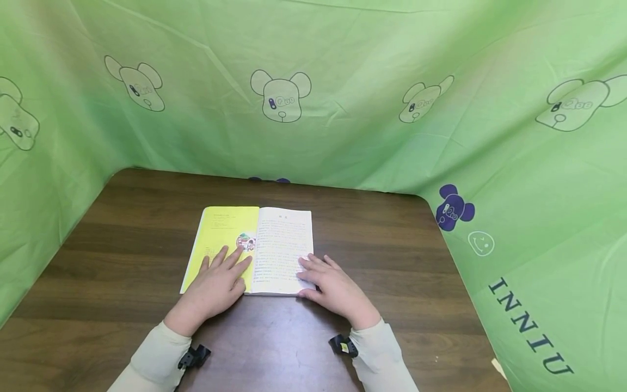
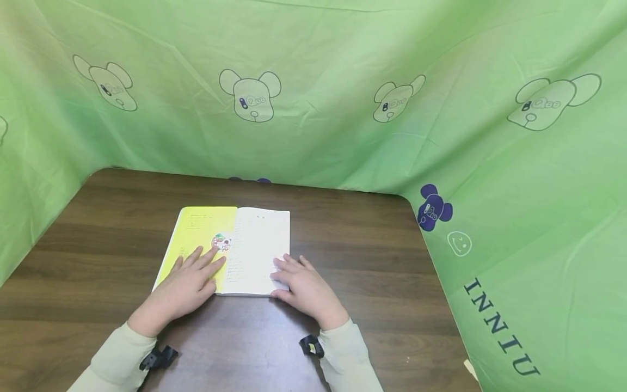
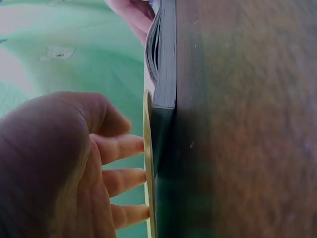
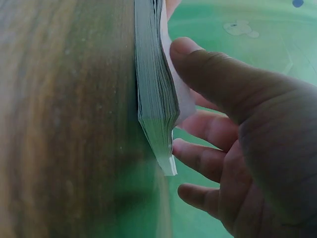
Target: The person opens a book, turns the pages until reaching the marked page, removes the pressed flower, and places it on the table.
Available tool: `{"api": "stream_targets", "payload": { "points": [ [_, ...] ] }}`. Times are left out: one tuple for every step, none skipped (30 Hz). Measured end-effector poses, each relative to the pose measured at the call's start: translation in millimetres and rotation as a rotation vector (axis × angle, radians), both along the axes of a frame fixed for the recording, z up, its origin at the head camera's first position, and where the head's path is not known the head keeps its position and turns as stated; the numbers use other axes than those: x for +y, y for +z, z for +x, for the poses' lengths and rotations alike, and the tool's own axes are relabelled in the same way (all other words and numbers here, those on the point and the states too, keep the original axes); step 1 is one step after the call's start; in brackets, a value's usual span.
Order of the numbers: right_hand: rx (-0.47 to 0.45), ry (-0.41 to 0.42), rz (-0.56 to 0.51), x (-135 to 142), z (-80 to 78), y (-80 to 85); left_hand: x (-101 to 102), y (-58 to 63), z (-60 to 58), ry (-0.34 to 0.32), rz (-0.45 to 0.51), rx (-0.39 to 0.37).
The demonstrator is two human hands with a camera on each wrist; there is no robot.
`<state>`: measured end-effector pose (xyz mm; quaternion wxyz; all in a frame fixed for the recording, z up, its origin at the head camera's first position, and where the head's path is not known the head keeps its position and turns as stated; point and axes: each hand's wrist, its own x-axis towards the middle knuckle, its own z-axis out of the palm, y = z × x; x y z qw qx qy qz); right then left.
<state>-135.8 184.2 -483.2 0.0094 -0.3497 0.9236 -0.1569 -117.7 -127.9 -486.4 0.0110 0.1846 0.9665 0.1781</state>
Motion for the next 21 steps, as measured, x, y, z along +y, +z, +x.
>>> {"api": "stream_targets", "payload": {
  "points": [
    [0.012, 0.007, -0.003, 0.2, 0.6, 0.9, -0.1, 0.5, 0.5, 0.000, -0.001, -0.007],
    [0.023, 0.014, -0.006, 0.3, 1.2, 1.9, -0.1, 0.8, 1.0, -0.001, -0.003, -0.011],
    [0.036, 0.022, -0.010, 0.4, 1.9, 3.0, -0.1, 1.3, 1.4, -0.003, -0.006, -0.014],
    [0.053, 0.031, -0.010, 0.6, 2.6, 4.3, 0.0, 1.6, 1.8, -0.004, -0.009, -0.018],
    [0.065, 0.039, -0.009, 1.0, 3.3, 5.8, 0.3, 2.6, 2.3, -0.006, -0.012, -0.021],
    [0.076, 0.046, -0.008, 1.5, 3.7, 6.9, 0.7, 3.6, 2.8, -0.007, -0.012, -0.023],
    [0.085, 0.052, -0.005, 1.9, 3.9, 7.8, 1.0, 4.1, 3.0, -0.007, -0.010, -0.023],
    [0.088, 0.055, -0.001, 2.3, 4.0, 8.6, 1.5, 4.5, 3.1, -0.008, -0.008, -0.023],
    [0.090, 0.058, 0.003, 2.8, 4.2, 9.2, 2.0, 5.2, 3.4, -0.010, -0.007, -0.024],
    [0.088, 0.058, 0.007, 3.4, 4.4, 9.7, 2.6, 5.6, 3.6, -0.015, -0.004, -0.023],
    [0.083, 0.057, 0.007, 3.8, 4.2, 9.6, 3.2, 6.1, 3.8, -0.024, -0.002, -0.019],
    [0.081, 0.056, 0.006, 4.1, 4.2, 9.5, 3.7, 5.7, 3.8, -0.037, -0.001, -0.012],
    [0.078, 0.053, 0.005, 4.2, 4.2, 9.4, 4.3, 5.5, 3.8, -0.051, 0.004, -0.005],
    [0.077, 0.049, 0.005, 4.2, 4.2, 9.3, 5.0, 5.3, 3.9, -0.070, 0.005, 0.004],
    [0.077, 0.045, 0.004, 4.0, 4.2, 9.2, 5.7, 5.1, 4.0, -0.091, 0.006, 0.015],
    [0.078, 0.041, 0.001, 3.7, 4.2, 9.0, 6.4, 4.8, 4.2, -0.112, 0.008, 0.024],
    [0.080, 0.039, -0.006, 3.5, 4.1, 8.9, 7.0, 4.8, 4.5, -0.130, 0.011, 0.030],
    [0.085, 0.037, -0.012, 3.3, 4.2, 9.0, 7.7, 4.9, 5.1, -0.145, 0.014, 0.032],
    [0.091, 0.034, -0.017, 3.0, 4.3, 9.2, 8.2, 4.8, 5.6, -0.154, 0.016, 0.028],
    [0.099, 0.033, -0.023, 2.6, 4.2, 9.3, 8.7, 4.8, 6.1, -0.159, 0.018, 0.024],
    [0.108, 0.033, -0.030, 2.3, 4.1, 9.4, 9.1, 4.8, 6.6, -0.160, 0.022, 0.015]
  ]
}}
